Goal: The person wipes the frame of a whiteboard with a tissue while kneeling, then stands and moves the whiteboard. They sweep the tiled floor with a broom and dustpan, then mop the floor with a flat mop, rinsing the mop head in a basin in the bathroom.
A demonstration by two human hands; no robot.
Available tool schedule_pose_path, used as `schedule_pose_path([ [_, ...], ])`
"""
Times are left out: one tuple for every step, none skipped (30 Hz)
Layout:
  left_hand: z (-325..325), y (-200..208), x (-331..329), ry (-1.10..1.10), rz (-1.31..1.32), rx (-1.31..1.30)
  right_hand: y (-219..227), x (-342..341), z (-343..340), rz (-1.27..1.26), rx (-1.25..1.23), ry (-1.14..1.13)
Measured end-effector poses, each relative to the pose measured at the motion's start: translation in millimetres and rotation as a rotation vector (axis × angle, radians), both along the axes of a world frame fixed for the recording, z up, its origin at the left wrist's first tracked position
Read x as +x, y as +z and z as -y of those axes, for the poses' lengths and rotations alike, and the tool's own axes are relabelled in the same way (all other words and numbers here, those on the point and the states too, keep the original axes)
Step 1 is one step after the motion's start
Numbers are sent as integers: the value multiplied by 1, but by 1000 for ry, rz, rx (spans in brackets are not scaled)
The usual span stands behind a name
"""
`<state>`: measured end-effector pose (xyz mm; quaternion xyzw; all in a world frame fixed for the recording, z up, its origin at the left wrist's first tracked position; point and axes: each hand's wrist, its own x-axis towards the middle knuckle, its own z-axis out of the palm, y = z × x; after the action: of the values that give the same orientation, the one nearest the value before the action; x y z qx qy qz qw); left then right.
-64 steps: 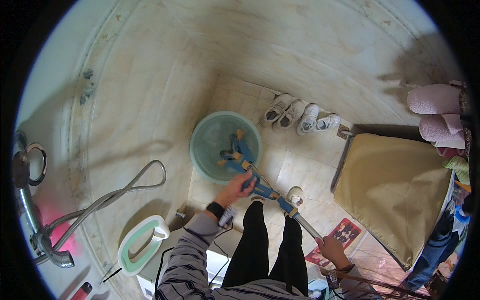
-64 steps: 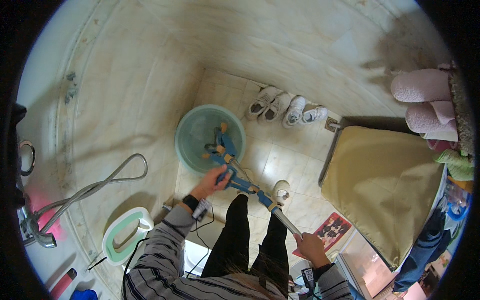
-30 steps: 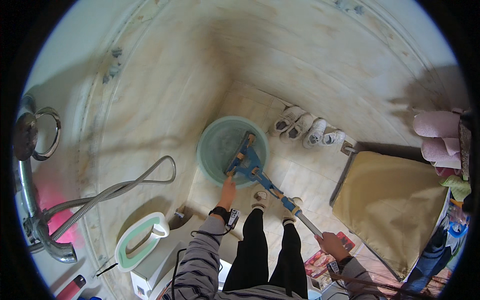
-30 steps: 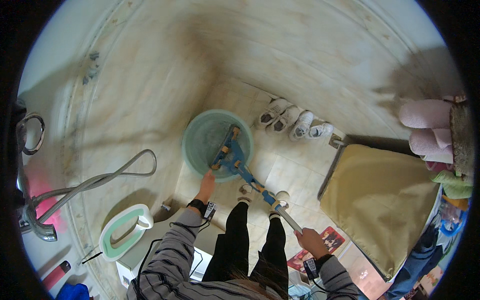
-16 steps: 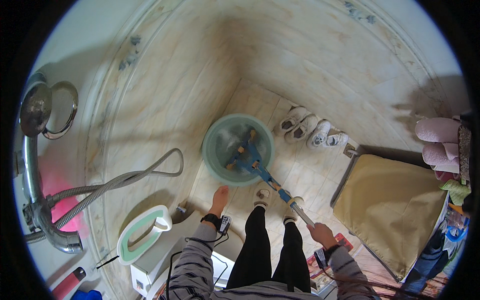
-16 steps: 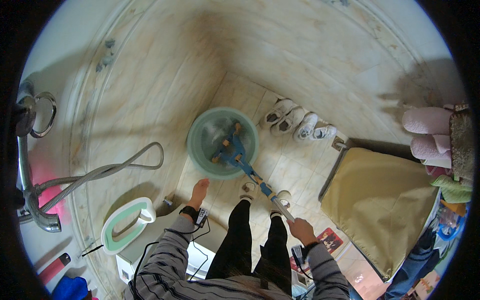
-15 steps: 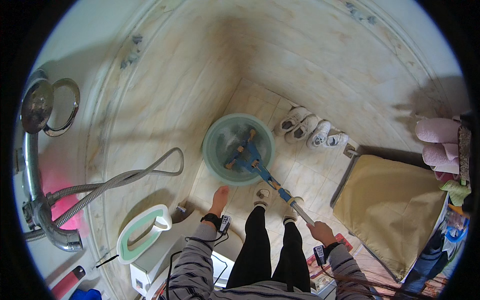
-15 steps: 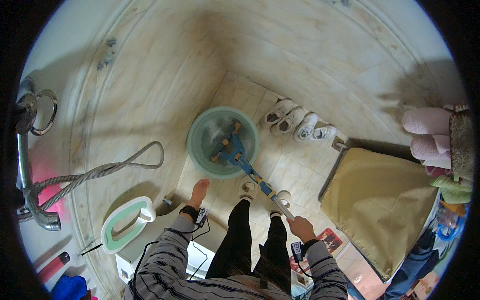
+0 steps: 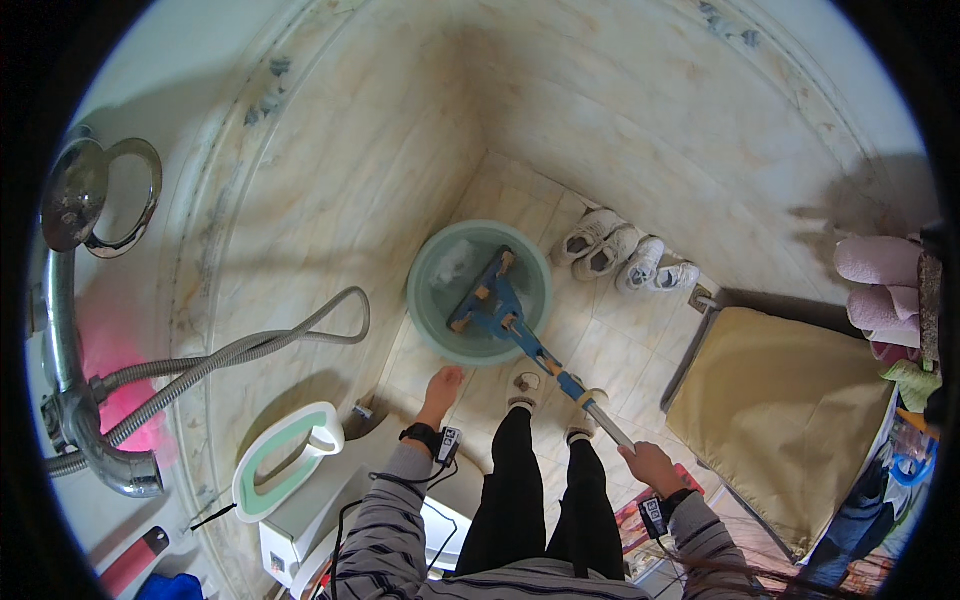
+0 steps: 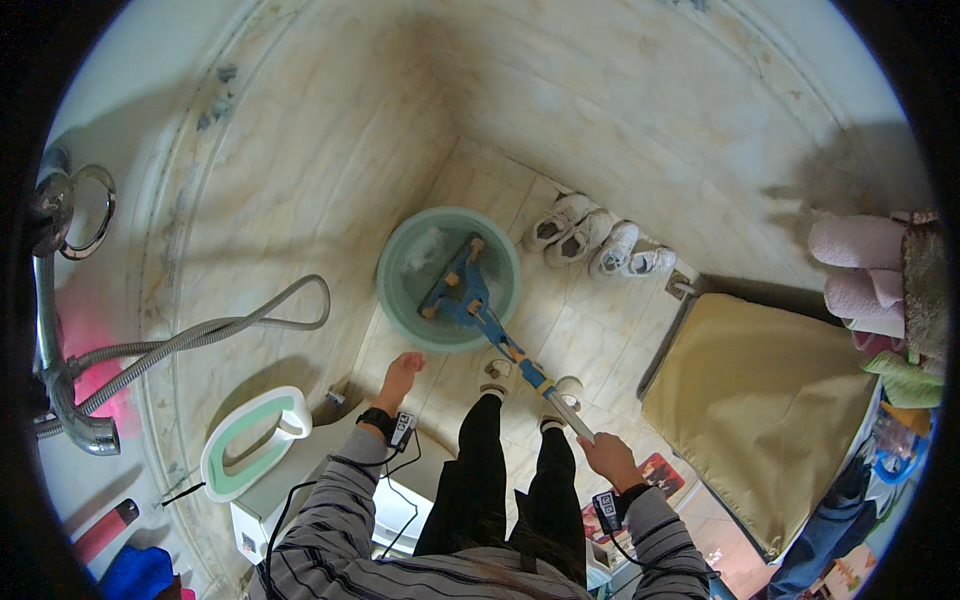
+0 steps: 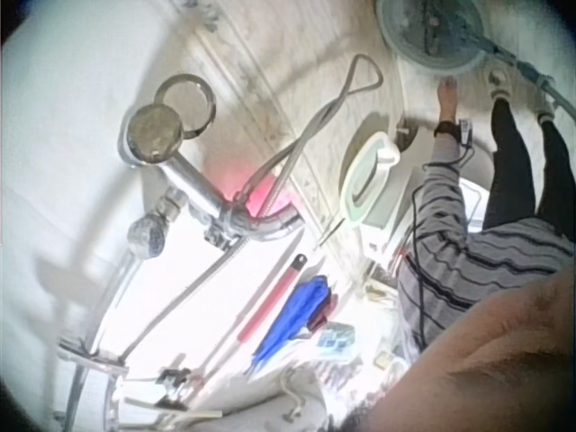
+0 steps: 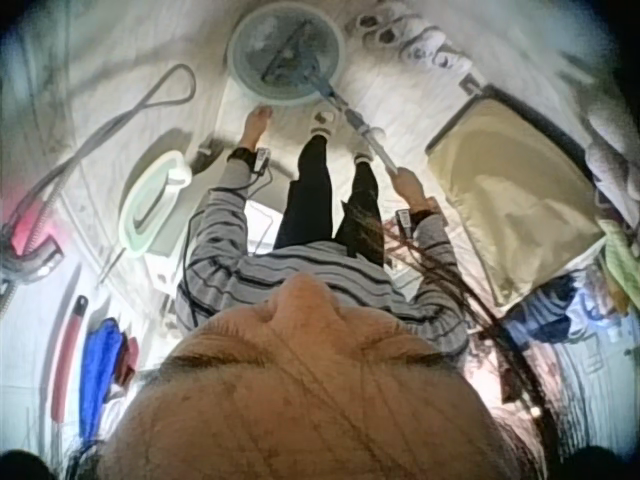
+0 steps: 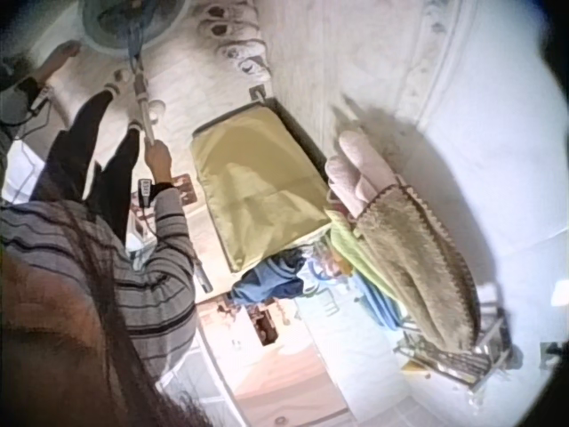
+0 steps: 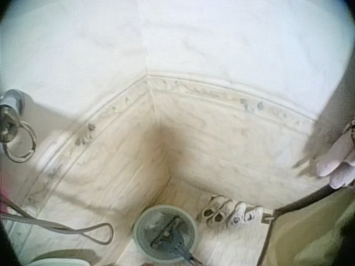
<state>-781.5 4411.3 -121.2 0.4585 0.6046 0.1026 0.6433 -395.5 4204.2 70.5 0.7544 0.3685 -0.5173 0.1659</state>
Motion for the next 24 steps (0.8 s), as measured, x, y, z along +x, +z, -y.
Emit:
schedule_pose_path([
  [-2,3,1,-18,-8,-7,-1,-1,0,2,-2,-8],
  [-2,7,2,-10,-14,-28,-1,-1,0,18,-51,1],
  [-2,10,2,27,-16,-84,-2,-2,-1,6,-4,-16],
  [-1,12,2,-9,-32,-53,-1,-2,0,5,22,-18],
  [-2,14,1,-20,-41,-51,-2,-2,-1,-12,112,-35],
  [-1,14,1,-10,-37,-73,-1,-1,0,-16,139,-26],
  [-2,14,0,-43,-48,-36,-2,-1,0,-8,46,-15],
  [-2,14,-1,-59,-49,-24,-2,-1,1,-17,8,-11],
  [-2,12,-2,-77,-48,-12,-3,-1,2,-12,-84,14],
  [-3,10,-3,-77,-44,-12,-4,-2,2,-18,-114,18],
  [-3,8,-3,-74,-40,-10,-6,-3,2,-32,-25,-7],
  [-3,6,-4,-70,-39,-11,-9,-5,0,-36,15,-20],
  [-3,5,-4,-64,-6,-22,-11,-7,-1,-30,8,-20],
  [-2,3,-4,-57,28,-31,-13,-8,-2,-55,39,-51],
  [-2,3,-4,-52,61,-38,-13,-9,-2,-37,-23,-34],
  [-2,3,-3,-34,55,-26,-12,-9,-2,-31,-11,-31],
  [-1,3,-2,-13,48,-14,-12,-10,-1,-15,36,-26],
  [-1,4,-1,9,70,-25,-11,-10,-1,7,-47,-3],
  [-1,6,0,-4,33,8,-9,-10,-1,-21,-39,-33],
  [-2,8,1,-15,28,18,-9,-10,-2,-24,-63,-47],
  [-3,9,2,7,21,0,-8,-9,-1,4,-162,-35],
  [-4,11,4,-29,14,20,-10,-10,-3,-4,-116,-21],
  [-5,13,5,-33,0,12,-10,-9,-4,-23,-52,-47],
  [-5,15,7,-30,-17,-11,-10,-9,-4,-16,-43,-54],
])
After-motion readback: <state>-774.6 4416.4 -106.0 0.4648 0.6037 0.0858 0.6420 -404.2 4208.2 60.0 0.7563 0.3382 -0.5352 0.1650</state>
